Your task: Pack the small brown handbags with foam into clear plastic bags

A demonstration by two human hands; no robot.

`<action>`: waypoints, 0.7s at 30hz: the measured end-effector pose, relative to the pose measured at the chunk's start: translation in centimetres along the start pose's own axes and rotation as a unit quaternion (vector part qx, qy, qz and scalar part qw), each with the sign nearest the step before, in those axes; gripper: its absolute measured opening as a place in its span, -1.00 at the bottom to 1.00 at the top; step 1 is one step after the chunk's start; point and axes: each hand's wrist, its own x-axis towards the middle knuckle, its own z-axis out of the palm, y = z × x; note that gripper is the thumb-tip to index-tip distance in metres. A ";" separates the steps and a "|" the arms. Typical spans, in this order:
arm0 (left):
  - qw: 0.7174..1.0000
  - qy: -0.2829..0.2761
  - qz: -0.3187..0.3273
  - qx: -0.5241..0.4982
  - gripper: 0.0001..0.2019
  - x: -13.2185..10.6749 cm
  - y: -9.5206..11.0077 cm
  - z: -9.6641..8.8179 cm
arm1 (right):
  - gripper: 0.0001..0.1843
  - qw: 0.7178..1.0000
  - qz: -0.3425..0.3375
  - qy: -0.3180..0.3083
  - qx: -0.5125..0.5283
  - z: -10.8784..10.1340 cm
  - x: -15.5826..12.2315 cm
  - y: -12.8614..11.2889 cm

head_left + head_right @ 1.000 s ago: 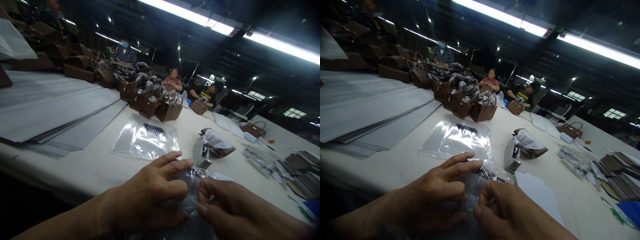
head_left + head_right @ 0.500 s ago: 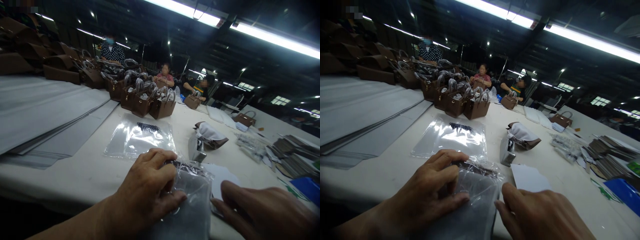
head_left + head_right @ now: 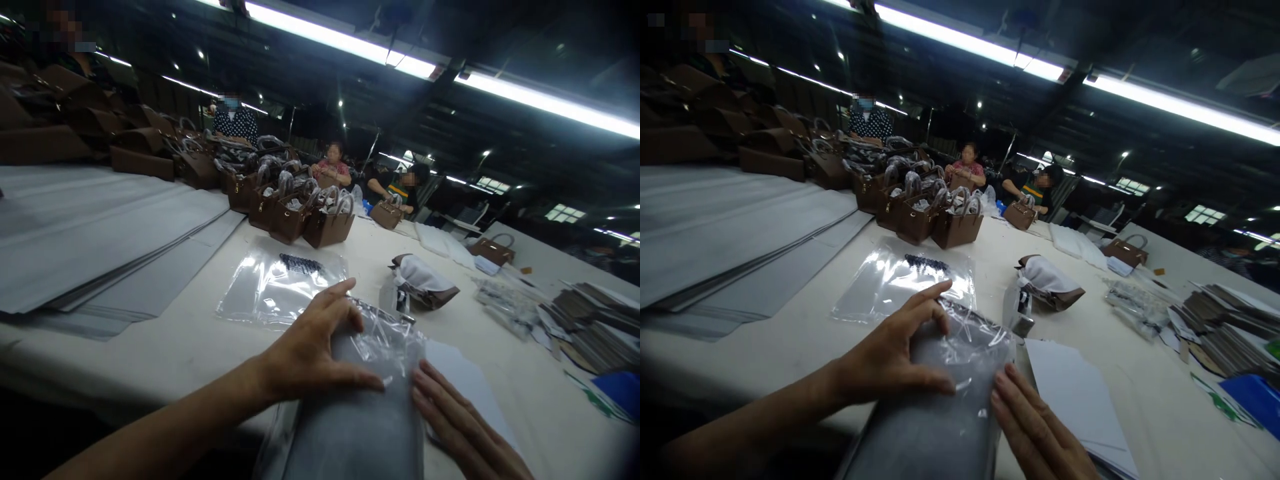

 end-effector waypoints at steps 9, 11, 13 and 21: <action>0.980 0.049 0.142 -0.130 -0.45 -0.7 -2.0 -1.5 | -0.38 0.982 0.121 0.021 0.142 3.7 5.4 7.9; 0.972 0.034 0.209 -0.105 -0.34 -3.1 -2.0 -1.3 | -0.41 0.977 0.132 0.031 0.165 4.5 6.1 9.1; 0.970 0.059 0.234 -0.038 -0.26 -4.7 -2.0 -0.7 | -0.43 0.974 0.143 0.038 0.170 4.9 6.5 9.4; 0.928 0.195 0.298 0.106 -0.30 -4.9 -2.5 1.8 | -0.26 0.983 -0.003 0.162 0.087 1.1 6.3 1.4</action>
